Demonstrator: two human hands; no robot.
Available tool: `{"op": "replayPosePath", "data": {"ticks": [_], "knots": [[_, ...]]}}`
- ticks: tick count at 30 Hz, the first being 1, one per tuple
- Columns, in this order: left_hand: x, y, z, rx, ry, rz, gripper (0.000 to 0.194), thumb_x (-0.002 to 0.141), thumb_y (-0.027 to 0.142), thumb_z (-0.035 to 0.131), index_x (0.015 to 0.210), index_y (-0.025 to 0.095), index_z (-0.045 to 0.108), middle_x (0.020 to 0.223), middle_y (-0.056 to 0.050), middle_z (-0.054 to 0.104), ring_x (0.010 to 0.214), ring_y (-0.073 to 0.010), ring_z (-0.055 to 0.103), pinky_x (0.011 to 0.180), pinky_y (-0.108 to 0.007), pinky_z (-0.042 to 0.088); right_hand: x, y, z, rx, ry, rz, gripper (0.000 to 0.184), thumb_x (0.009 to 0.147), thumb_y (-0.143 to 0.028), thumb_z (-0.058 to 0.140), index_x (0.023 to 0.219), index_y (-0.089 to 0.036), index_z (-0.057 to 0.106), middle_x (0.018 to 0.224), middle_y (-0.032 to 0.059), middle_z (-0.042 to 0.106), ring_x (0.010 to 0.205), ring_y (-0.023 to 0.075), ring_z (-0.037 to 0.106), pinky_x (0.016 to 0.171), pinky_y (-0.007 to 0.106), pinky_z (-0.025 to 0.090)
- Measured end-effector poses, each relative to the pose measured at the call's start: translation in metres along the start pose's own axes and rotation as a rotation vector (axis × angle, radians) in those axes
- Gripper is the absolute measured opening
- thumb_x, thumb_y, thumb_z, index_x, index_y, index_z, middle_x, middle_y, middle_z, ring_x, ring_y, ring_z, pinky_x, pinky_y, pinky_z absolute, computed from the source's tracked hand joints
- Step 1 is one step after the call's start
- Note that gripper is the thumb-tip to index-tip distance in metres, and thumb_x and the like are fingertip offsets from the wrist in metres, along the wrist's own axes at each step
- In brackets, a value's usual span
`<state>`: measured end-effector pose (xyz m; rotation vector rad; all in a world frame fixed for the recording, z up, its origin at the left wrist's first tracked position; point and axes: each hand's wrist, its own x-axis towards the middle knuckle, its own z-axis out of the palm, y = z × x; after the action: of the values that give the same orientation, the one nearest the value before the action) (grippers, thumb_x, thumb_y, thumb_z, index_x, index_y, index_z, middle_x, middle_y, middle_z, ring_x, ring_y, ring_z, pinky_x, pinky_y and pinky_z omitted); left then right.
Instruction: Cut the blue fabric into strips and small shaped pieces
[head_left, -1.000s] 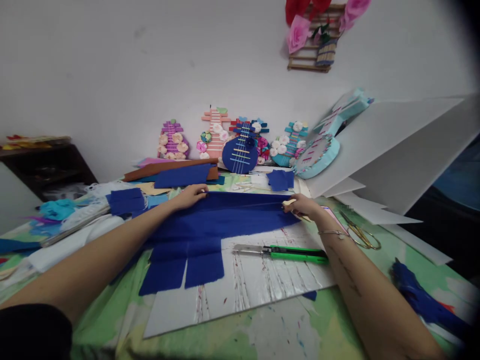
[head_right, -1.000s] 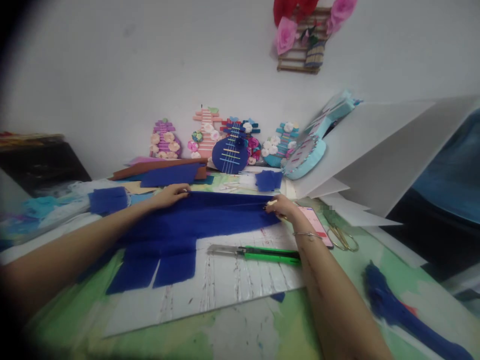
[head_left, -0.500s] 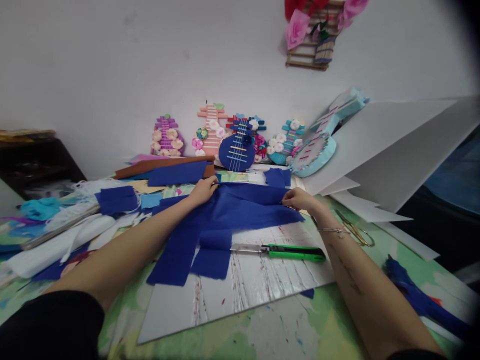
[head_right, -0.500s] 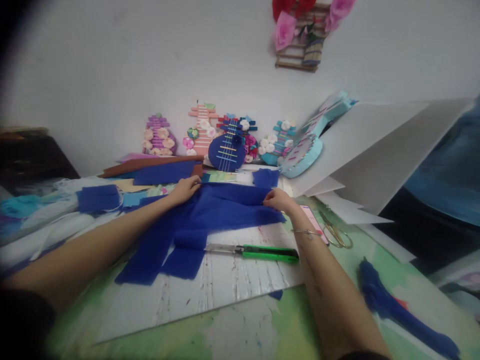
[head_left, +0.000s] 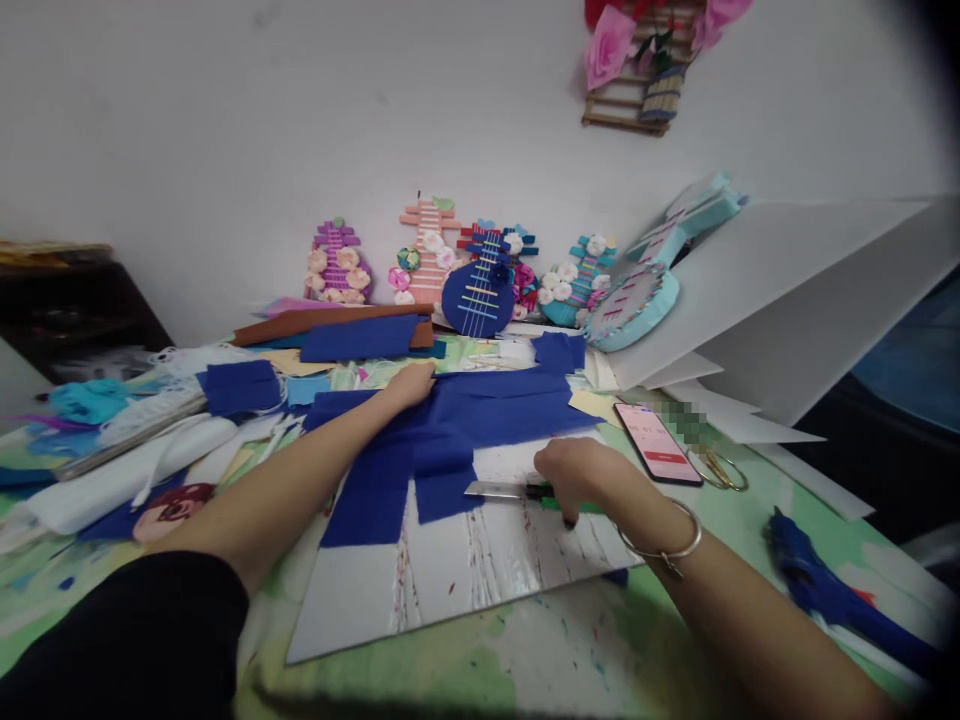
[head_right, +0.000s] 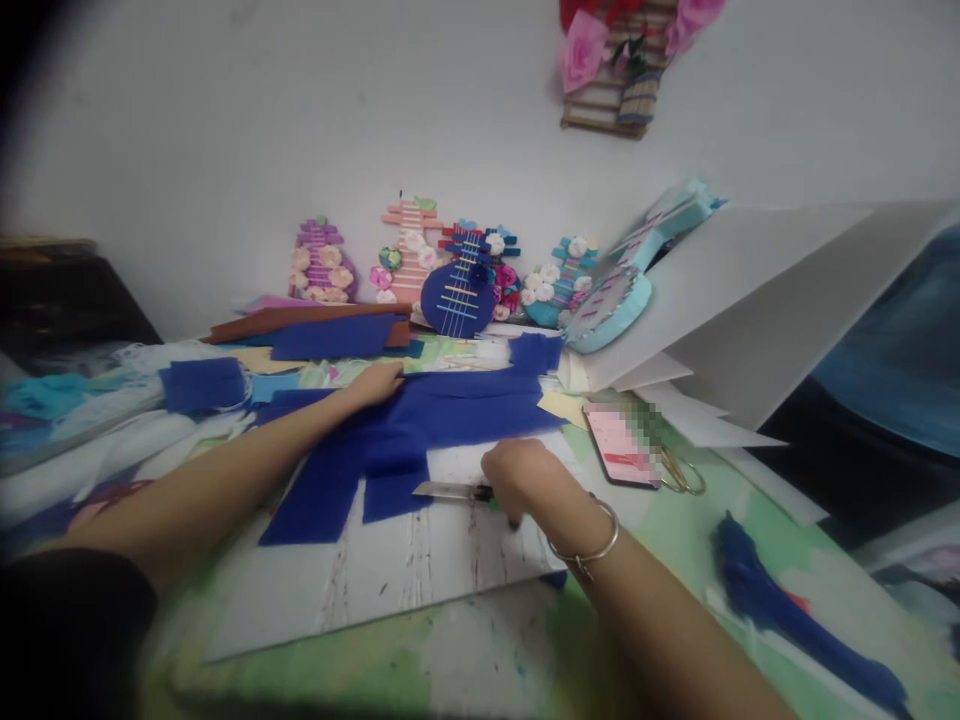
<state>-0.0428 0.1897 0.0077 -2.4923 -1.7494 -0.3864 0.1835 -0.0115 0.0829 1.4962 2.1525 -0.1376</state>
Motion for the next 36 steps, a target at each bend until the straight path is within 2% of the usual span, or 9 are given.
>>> {"op": "replayPosePath", "data": {"ticks": [8, 12, 15, 19, 22, 26, 28, 32, 36], "knots": [[0.009, 0.013, -0.003, -0.008, -0.031, 0.002, 0.017, 0.077, 0.021, 0.048, 0.082, 0.013, 0.061, 0.089, -0.015, 0.066, 0.088, -0.0249, 0.06, 0.074, -0.028, 0.043, -0.024, 0.061, 0.008, 0.363, 0.164, -0.237, 0.021, 0.058, -0.021, 0.062, 0.079, -0.019, 0.059, 0.071, 0.0001, 0.058, 0.062, 0.0144, 0.051, 0.051, 0.022, 0.033], [0.003, 0.016, -0.008, -0.021, -0.005, 0.017, 0.014, 0.076, 0.023, 0.05, 0.079, 0.014, 0.061, 0.086, -0.013, 0.065, 0.086, -0.0249, 0.06, 0.075, -0.03, 0.043, -0.019, 0.07, 0.011, 0.526, 0.422, -0.114, 0.024, 0.069, -0.024, 0.053, 0.092, -0.018, 0.056, 0.087, 0.0033, 0.06, 0.075, 0.017, 0.052, 0.061, 0.023, 0.035], [-0.007, 0.018, -0.017, -0.04, 0.056, 0.039, 0.017, 0.076, 0.023, 0.049, 0.088, 0.014, 0.059, 0.091, -0.012, 0.063, 0.091, -0.025, 0.057, 0.079, -0.032, 0.042, 0.005, 0.061, 0.023, 0.457, 0.58, 0.135, 0.019, 0.073, -0.021, 0.048, 0.09, -0.017, 0.056, 0.086, 0.0054, 0.063, 0.077, 0.0185, 0.054, 0.062, 0.023, 0.033], [-0.039, 0.031, -0.041, -0.089, 0.285, 0.212, 0.028, 0.079, 0.021, 0.044, 0.105, 0.013, 0.05, 0.113, -0.013, 0.051, 0.106, -0.0247, 0.046, 0.09, -0.035, 0.037, 0.034, 0.051, 0.042, 0.431, 0.602, 0.238, 0.021, 0.073, -0.019, 0.05, 0.093, -0.015, 0.057, 0.091, 0.0101, 0.064, 0.083, 0.0214, 0.056, 0.063, 0.024, 0.032], [-0.088, 0.052, -0.061, -0.128, 0.393, 0.441, 0.018, 0.083, 0.024, 0.04, 0.091, 0.015, 0.052, 0.098, -0.011, 0.053, 0.097, -0.0232, 0.047, 0.085, -0.035, 0.038, 0.042, 0.053, 0.051, 0.43, 0.584, 0.25, 0.022, 0.073, -0.023, 0.053, 0.093, -0.015, 0.058, 0.094, 0.01, 0.065, 0.086, 0.0217, 0.057, 0.065, 0.023, 0.033], [-0.164, 0.081, -0.072, -0.061, 0.129, 0.765, 0.02, 0.08, 0.038, 0.045, 0.077, 0.02, 0.052, 0.08, -0.009, 0.055, 0.075, -0.0203, 0.049, 0.068, -0.034, 0.04, 0.046, 0.057, 0.057, 0.417, 0.571, 0.27, 0.018, 0.075, -0.023, 0.05, 0.087, -0.015, 0.06, 0.091, 0.0106, 0.066, 0.084, 0.0224, 0.059, 0.064, 0.024, 0.034], [-0.188, 0.09, -0.067, 0.005, 0.063, 0.784, 0.022, 0.076, 0.042, 0.049, 0.075, 0.02, 0.052, 0.075, -0.009, 0.055, 0.07, -0.021, 0.048, 0.059, -0.034, 0.038, 0.048, 0.056, 0.058, 0.402, 0.573, 0.287, 0.018, 0.077, -0.022, 0.046, 0.085, -0.015, 0.061, 0.088, 0.0122, 0.066, 0.082, 0.0233, 0.059, 0.062, 0.026, 0.033], [-0.198, 0.095, -0.048, 0.076, 0.115, 0.733, 0.008, 0.076, 0.019, 0.045, 0.07, 0.02, 0.049, 0.071, -0.008, 0.055, 0.064, -0.0197, 0.048, 0.054, -0.034, 0.036, 0.05, 0.056, 0.061, 0.374, 0.593, 0.322, 0.019, 0.078, -0.02, 0.044, 0.084, -0.014, 0.061, 0.086, 0.0136, 0.066, 0.081, 0.0232, 0.06, 0.061, 0.026, 0.032], [-0.188, 0.101, -0.041, 0.096, 0.117, 0.735, 0.019, 0.07, 0.002, 0.04, 0.065, 0.019, 0.047, 0.067, -0.008, 0.055, 0.061, -0.0191, 0.049, 0.052, -0.032, 0.037, 0.048, 0.059, 0.064, 0.359, 0.621, 0.362, 0.018, 0.076, -0.018, 0.045, 0.082, -0.013, 0.061, 0.084, 0.0142, 0.066, 0.078, 0.0227, 0.06, 0.06, 0.026, 0.031]]}}
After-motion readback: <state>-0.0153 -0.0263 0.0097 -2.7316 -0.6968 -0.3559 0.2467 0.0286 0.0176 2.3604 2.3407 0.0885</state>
